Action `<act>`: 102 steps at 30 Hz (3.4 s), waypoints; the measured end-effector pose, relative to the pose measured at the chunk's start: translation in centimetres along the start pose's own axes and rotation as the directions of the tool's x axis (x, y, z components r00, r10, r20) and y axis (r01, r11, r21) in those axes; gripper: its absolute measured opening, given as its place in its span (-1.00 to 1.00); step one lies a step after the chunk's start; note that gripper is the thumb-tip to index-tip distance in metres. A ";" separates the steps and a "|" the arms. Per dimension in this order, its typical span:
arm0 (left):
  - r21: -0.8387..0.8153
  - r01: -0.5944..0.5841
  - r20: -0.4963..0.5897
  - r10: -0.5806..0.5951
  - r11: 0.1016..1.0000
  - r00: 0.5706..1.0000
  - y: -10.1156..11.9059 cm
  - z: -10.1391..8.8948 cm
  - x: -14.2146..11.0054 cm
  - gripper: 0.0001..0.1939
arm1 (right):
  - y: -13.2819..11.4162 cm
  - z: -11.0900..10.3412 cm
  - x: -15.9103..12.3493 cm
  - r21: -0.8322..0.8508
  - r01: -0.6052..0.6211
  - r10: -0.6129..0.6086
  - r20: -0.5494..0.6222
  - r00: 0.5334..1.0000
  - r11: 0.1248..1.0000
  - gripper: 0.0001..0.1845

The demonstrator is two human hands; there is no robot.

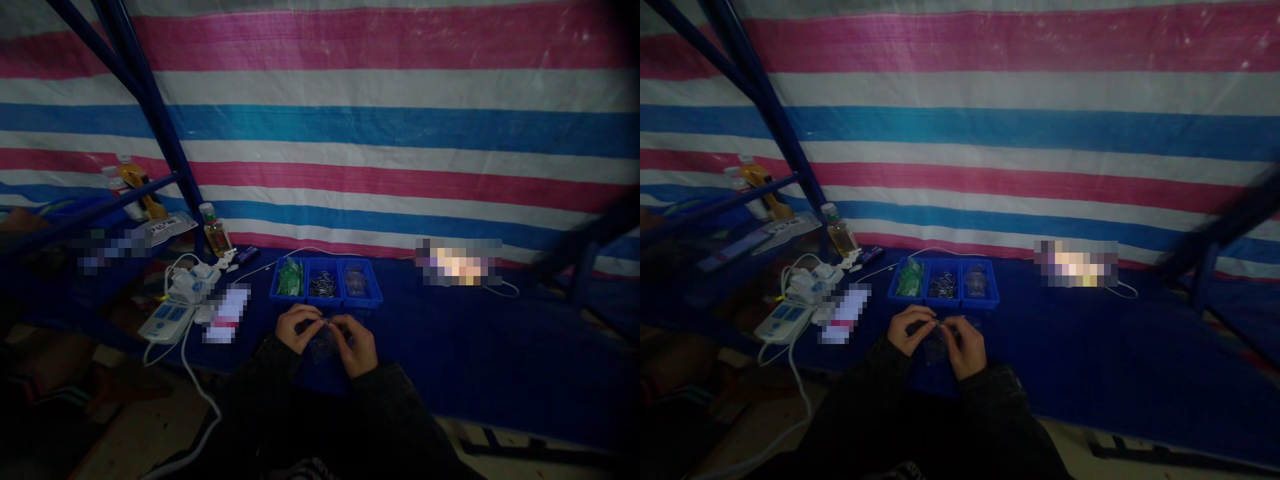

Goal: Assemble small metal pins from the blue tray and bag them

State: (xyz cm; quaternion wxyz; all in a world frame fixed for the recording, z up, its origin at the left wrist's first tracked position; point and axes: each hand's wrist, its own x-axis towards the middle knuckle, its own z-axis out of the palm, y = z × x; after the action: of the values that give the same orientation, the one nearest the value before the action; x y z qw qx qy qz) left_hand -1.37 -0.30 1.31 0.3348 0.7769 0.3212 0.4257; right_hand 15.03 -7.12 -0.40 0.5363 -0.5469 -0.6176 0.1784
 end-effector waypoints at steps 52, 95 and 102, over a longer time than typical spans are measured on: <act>-0.016 0.147 0.020 -0.147 0.989 0.989 -0.5 0.8 -0.5 -0.80 | 0.3 0.1 -0.6 -0.010 -0.019 0.018 -0.080 0.997 1.000 -0.84; -0.010 0.181 0.083 -0.179 0.983 0.980 -0.8 0.8 -0.3 -0.78 | 2.6 0.7 -0.3 -0.494 -0.025 -0.007 -0.062 0.998 0.869 -0.77; -0.023 0.154 0.073 -0.152 0.988 0.986 -0.7 0.8 -0.3 -0.79 | 2.0 0.0 -0.2 -0.422 0.035 -0.105 -0.143 0.984 0.906 -0.89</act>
State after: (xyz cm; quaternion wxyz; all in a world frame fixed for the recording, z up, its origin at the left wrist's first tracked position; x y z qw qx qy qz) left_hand -1.01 -0.34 0.27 0.3889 0.7595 0.3618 0.3756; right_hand 15.92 -6.60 -2.11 0.4616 -0.6390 -0.6149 -0.0224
